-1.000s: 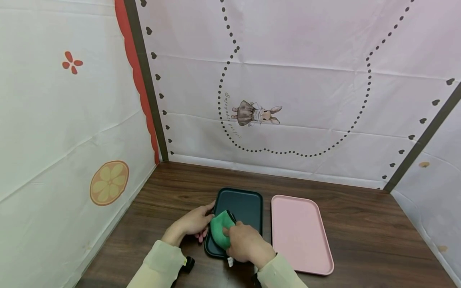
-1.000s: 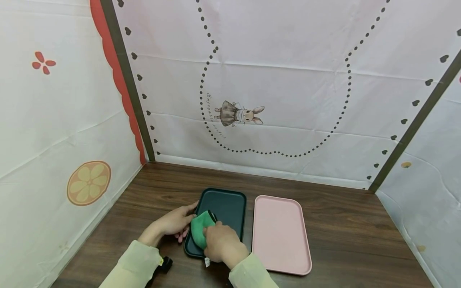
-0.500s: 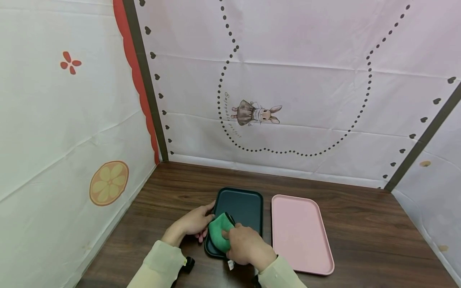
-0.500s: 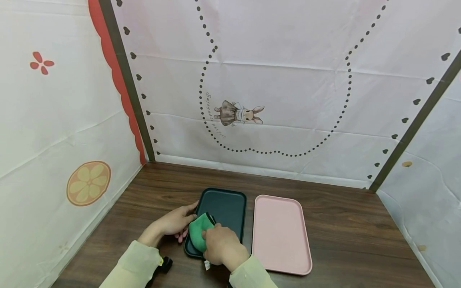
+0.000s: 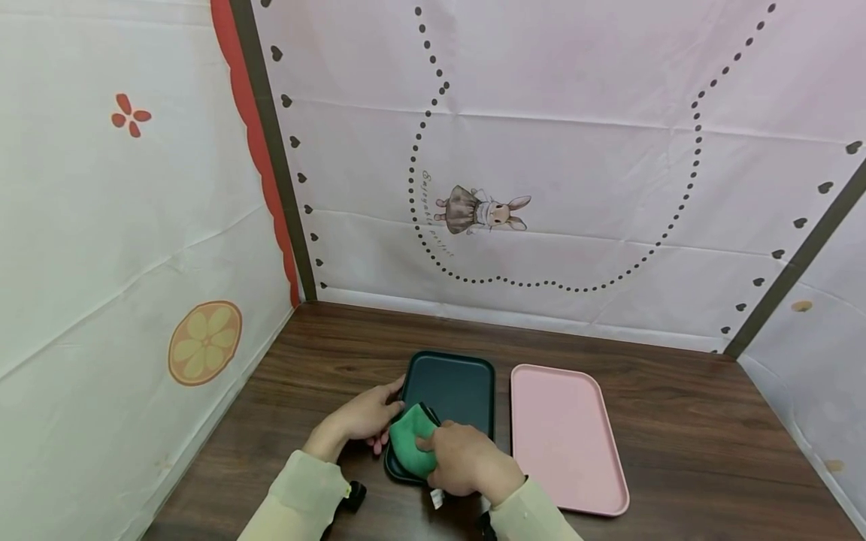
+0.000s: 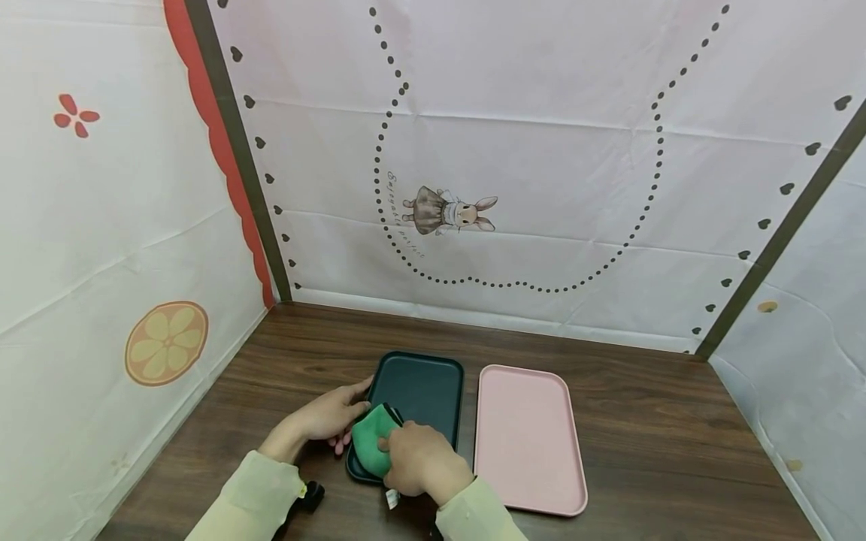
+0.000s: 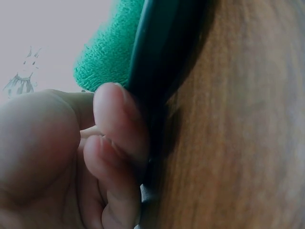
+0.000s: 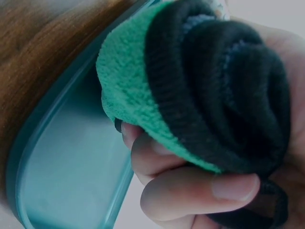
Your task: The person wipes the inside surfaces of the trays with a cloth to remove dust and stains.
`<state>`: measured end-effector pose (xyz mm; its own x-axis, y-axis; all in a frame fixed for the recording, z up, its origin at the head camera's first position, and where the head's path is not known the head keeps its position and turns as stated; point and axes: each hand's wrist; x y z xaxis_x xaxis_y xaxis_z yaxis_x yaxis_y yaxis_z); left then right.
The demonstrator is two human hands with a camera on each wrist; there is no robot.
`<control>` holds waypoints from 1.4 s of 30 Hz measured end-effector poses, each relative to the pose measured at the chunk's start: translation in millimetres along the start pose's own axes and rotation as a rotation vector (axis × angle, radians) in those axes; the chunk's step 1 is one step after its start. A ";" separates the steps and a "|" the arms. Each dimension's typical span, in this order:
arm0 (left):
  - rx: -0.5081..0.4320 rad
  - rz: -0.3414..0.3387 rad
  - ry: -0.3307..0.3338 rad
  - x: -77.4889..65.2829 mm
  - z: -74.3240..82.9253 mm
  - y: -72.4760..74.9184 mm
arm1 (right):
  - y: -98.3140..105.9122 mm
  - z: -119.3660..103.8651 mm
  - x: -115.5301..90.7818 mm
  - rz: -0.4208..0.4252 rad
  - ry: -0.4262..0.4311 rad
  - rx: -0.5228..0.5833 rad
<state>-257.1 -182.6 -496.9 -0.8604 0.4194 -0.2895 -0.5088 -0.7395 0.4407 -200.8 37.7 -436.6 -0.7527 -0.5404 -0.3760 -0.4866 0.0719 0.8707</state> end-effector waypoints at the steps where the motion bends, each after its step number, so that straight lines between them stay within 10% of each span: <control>1: 0.002 0.002 0.000 -0.3 0.5 0.1 | 0.2 0.0 -0.1 0.000 0.000 0.002; 42: 0.044 -0.012 0.011 -1.3 0.8 0.6 | -2.7 7.6 -7.0 0.011 -0.010 0.032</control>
Point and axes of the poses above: each hand's wrist, its own x-axis towards the middle knuckle, its own y-axis out of the back of the hand, z = x × y, and after that the axes turned 2 degrees about -z, right-handed
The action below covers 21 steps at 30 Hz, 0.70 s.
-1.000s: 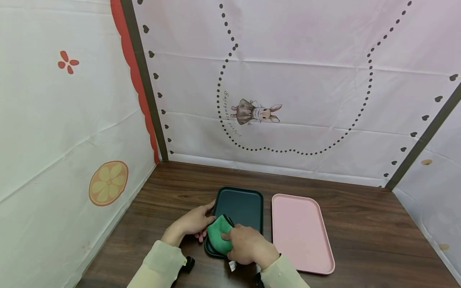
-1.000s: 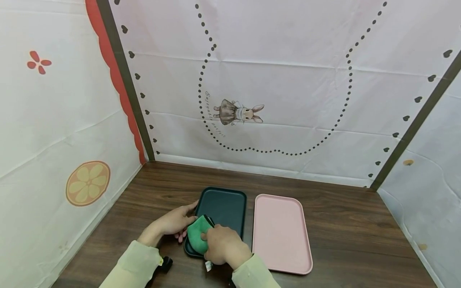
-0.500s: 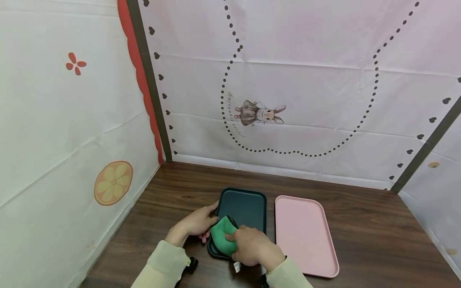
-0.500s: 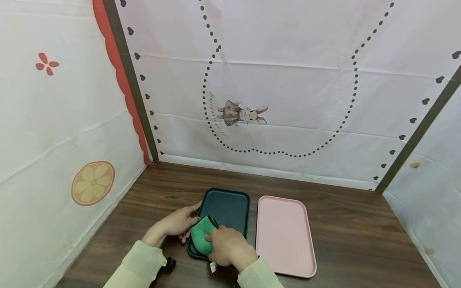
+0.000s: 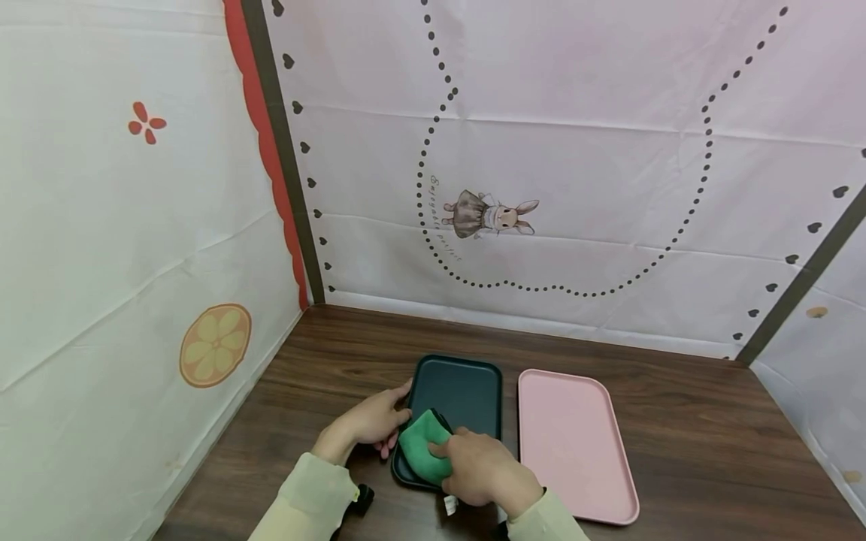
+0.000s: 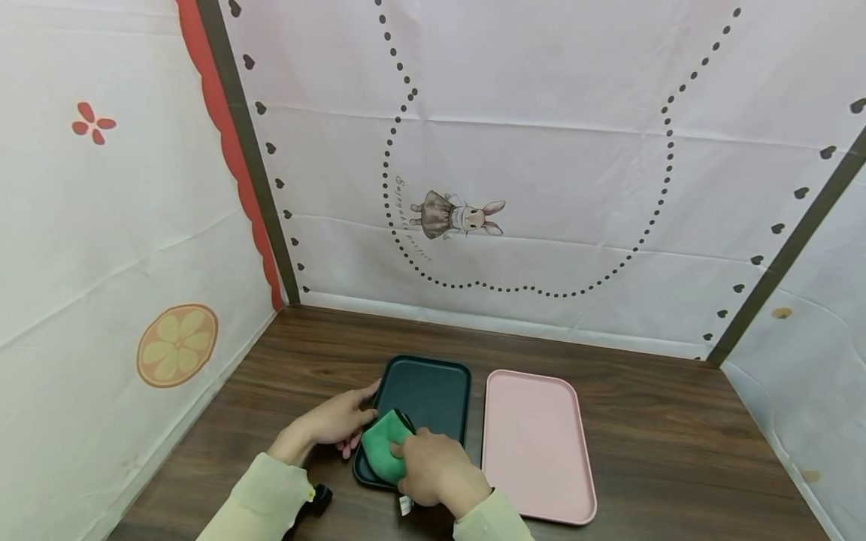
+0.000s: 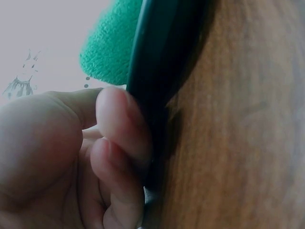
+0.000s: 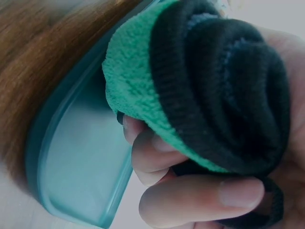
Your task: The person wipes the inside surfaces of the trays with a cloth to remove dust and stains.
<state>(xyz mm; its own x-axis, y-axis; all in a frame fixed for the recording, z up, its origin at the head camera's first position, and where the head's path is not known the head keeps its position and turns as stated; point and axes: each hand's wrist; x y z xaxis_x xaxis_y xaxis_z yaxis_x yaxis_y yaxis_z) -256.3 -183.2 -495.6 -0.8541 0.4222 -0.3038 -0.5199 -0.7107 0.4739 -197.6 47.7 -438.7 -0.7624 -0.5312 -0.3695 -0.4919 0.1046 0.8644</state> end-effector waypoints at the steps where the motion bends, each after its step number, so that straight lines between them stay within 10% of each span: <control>1: 0.000 -0.001 -0.001 0.0 -0.1 -0.2 | 0.0 0.8 -0.6 -0.001 -0.001 0.005; 21: 0.009 -0.004 -0.015 -0.2 -0.9 0.3 | -0.2 14.0 -13.4 0.018 -0.023 0.002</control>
Point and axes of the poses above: each hand's wrist, its own x-axis towards the middle knuckle, its own y-axis out of the back of the hand, z = x × y, and after that the axes turned 2 degrees about -z, right-handed
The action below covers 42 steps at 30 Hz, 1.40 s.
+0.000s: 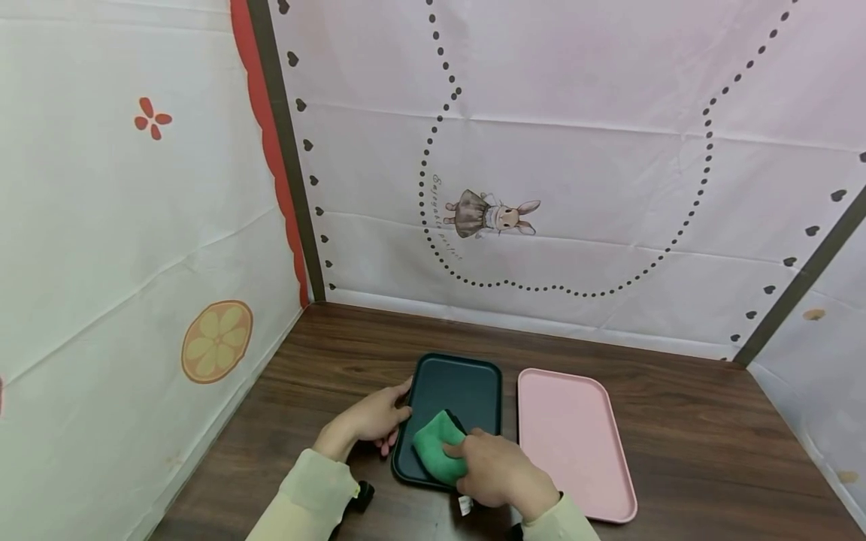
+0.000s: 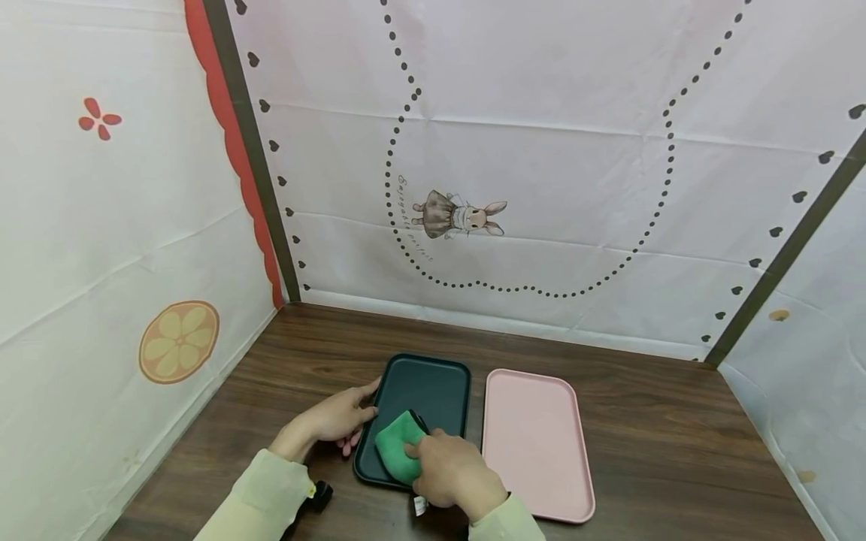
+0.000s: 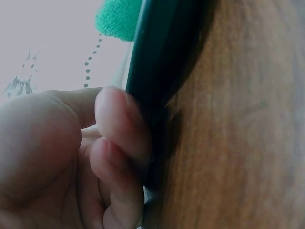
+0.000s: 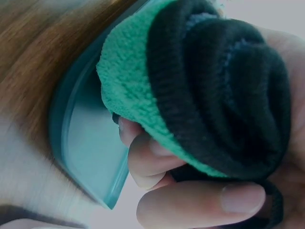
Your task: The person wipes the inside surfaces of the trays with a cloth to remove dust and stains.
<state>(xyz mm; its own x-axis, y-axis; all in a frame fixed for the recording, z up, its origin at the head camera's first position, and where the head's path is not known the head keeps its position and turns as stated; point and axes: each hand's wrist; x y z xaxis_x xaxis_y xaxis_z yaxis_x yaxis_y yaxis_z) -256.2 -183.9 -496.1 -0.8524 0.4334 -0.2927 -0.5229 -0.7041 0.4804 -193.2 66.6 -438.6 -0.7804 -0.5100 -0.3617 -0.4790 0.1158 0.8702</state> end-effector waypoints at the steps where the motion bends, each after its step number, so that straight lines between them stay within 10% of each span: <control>1: 0.000 -0.001 0.002 -0.1 0.2 -0.1 | 0.4 0.9 -0.8 -0.001 0.000 0.001; 42: -0.025 -0.003 -0.002 0.9 -1.2 0.1 | 4.1 29.5 -24.3 0.077 -0.044 0.095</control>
Point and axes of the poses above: each hand's wrist, its own x-axis towards the middle knuckle, its own y-axis out of the back of the hand, z = x × y, and after that the axes turned 2 degrees about -z, right-handed
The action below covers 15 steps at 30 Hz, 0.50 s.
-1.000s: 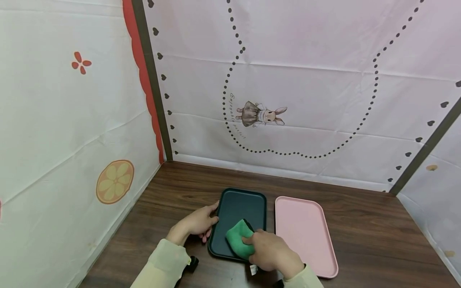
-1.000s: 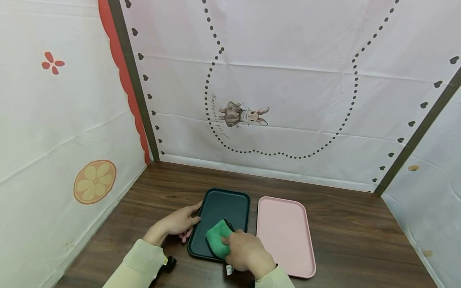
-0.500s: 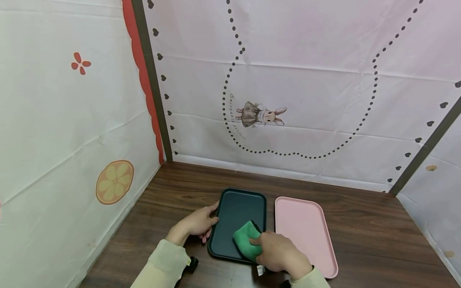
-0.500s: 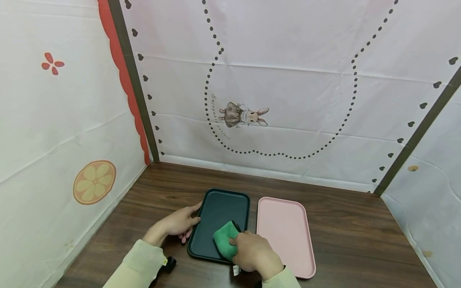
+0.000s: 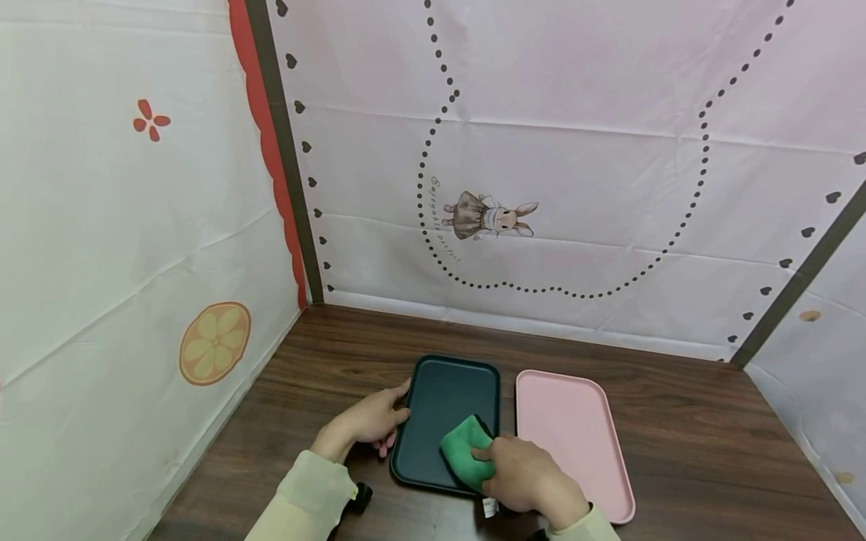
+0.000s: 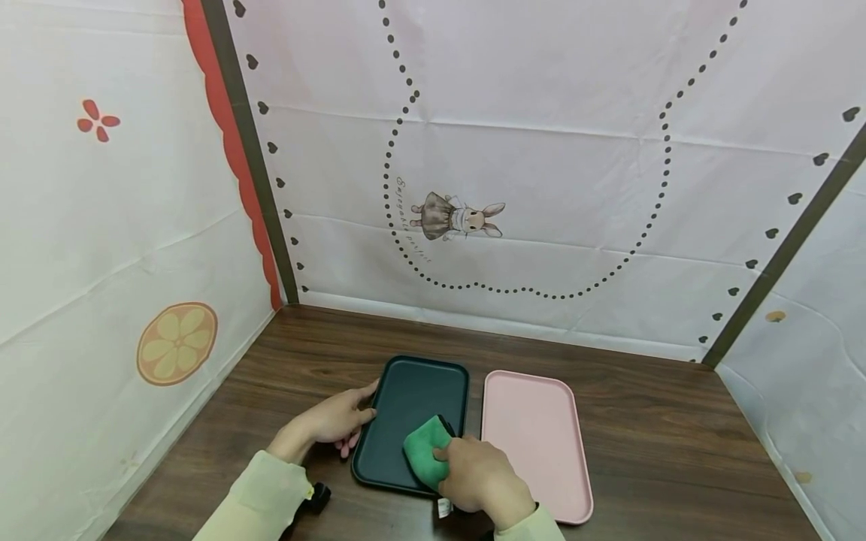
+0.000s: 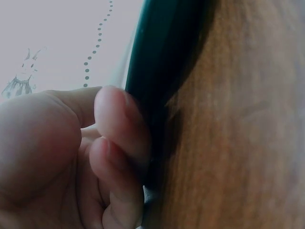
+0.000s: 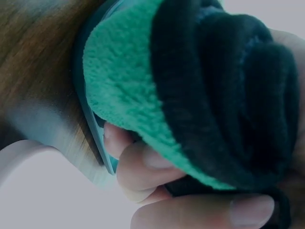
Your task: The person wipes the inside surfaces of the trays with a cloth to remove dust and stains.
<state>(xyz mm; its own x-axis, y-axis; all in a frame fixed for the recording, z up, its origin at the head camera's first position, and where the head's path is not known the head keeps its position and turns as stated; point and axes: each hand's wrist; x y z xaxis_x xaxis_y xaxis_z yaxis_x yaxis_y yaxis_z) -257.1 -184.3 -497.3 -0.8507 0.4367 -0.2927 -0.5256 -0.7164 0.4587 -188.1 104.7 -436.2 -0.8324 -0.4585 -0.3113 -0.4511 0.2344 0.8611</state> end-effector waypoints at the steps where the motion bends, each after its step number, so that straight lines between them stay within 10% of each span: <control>1: 0.004 0.000 0.000 0.0 0.1 0.3 | -0.1 0.1 0.3 0.001 -0.001 0.003; 15: 0.014 0.001 0.006 -0.1 1.5 -0.4 | 0.0 0.2 5.5 0.067 -0.025 0.025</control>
<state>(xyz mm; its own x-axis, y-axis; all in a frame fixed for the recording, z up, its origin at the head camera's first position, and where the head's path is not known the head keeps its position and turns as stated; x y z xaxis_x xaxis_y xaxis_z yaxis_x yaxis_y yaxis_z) -256.7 -183.2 -496.2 -0.8510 0.4329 -0.2972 -0.5250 -0.7093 0.4703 -192.7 102.3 -438.0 -0.8685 -0.4196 -0.2639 -0.4022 0.2855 0.8699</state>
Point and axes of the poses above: each hand's wrist, its own x-axis towards the middle knuckle, its own y-axis out of the back of the hand, z = x × y, and after that the axes turned 2 degrees about -z, right-handed
